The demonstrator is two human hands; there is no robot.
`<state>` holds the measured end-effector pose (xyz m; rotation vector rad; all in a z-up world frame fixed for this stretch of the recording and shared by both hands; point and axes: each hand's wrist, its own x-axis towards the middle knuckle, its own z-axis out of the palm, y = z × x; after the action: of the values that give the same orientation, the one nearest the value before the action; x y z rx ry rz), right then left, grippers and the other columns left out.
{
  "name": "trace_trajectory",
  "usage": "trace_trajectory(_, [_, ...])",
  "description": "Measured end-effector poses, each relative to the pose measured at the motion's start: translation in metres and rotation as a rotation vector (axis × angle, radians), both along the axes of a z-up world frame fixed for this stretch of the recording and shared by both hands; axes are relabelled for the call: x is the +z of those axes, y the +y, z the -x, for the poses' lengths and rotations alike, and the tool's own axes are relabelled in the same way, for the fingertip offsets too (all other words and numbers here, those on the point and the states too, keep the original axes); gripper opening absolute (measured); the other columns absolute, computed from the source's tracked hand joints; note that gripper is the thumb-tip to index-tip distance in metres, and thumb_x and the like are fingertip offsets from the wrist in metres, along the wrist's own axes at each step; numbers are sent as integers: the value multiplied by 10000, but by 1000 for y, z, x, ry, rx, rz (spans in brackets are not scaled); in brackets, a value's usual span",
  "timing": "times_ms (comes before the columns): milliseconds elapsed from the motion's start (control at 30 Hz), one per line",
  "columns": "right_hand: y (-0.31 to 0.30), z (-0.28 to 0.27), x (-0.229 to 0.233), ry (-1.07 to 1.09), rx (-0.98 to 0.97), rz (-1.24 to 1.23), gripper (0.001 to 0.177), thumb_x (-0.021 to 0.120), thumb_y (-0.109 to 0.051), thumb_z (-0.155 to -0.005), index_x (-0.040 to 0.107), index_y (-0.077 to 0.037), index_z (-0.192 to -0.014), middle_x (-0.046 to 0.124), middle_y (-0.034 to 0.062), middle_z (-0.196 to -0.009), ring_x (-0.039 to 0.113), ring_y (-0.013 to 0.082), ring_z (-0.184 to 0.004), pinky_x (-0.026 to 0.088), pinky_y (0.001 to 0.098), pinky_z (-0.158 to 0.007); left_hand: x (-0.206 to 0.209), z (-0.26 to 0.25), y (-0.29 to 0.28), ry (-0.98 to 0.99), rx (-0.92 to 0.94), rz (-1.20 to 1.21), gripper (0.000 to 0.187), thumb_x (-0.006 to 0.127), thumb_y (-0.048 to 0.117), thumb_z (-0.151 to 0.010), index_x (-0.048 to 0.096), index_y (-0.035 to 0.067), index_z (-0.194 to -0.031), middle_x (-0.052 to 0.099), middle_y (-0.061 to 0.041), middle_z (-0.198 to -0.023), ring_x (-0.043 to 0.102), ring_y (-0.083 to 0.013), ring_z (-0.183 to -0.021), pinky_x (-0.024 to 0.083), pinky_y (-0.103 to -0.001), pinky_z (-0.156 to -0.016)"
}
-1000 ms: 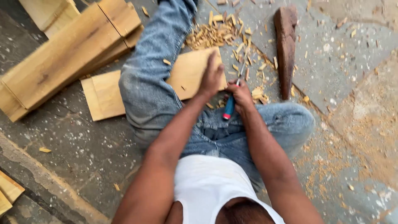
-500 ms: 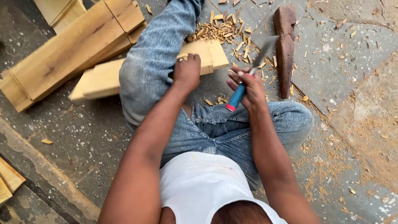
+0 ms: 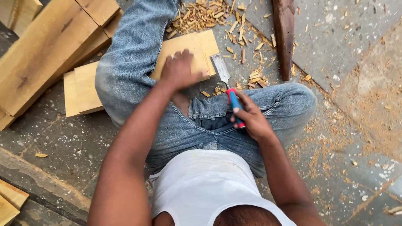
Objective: Chisel a groove into a piece of wood while sitting on the floor.
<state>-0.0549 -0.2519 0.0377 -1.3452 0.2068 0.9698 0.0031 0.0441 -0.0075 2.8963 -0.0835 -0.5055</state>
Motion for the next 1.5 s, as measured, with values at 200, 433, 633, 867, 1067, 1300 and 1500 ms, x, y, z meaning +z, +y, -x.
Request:
trace_trajectory(200, [-20,41,30,35,-74,226,618,583,-120,-979,432,-171,-1576,649,49,-1225,569,96,-678,502,238,-543,-35,-46,18,324,194,149,848,514,614,-976,247,125,-1616,141,-99,-1709,137,-442,-1555,198,-609,-1224])
trace_trajectory(433, [-26,62,35,-22,-96,433,492,612,-158,-982,578,-179,-1473,746,44,-1061,557,65,-556,444,222,-441,-34,-55,24,443,193,107,917,517,698,-933,172,237,-1646,81,-130,-1716,50,-499,-1550,133,-575,-1247])
trace_trajectory(633, [-21,60,36,-51,-66,479,486,612,-161,-984,582,-200,-1468,746,43,-1060,551,71,-545,445,224,-435,-30,-58,25,438,214,112,914,519,728,-923,189,271,-1642,97,-212,-1690,90,-494,-1542,131,-586,-1248])
trace_trajectory(867, [-23,61,39,-24,-61,495,491,617,-162,-980,581,-206,-1468,735,30,-1058,555,71,-554,452,228,-445,-35,-55,26,424,191,106,916,512,737,-930,196,256,-1642,118,-237,-1678,122,-506,-1530,146,-599,-1239])
trace_trajectory(1067, [-14,67,38,-15,-77,549,475,613,-162,-988,596,-219,-1459,738,25,-1051,550,72,-556,451,229,-456,-37,-54,25,391,184,110,914,524,731,-932,210,239,-1636,129,-242,-1667,129,-502,-1522,144,-601,-1236])
trace_trajectory(1300, [1,69,40,38,-104,601,470,619,-170,-980,604,-251,-1443,741,30,-1035,537,70,-538,450,231,-447,-40,-54,26,379,196,105,889,553,691,-937,230,237,-1629,140,-235,-1667,150,-482,-1520,157,-609,-1228])
trace_trajectory(1500, [2,82,27,-50,-181,522,463,629,-129,-990,615,-220,-1443,729,29,-1030,534,56,-542,460,217,-467,-39,-56,27,359,204,113,865,582,657,-934,256,244,-1622,156,-226,-1664,165,-475,-1517,188,-583,-1230])
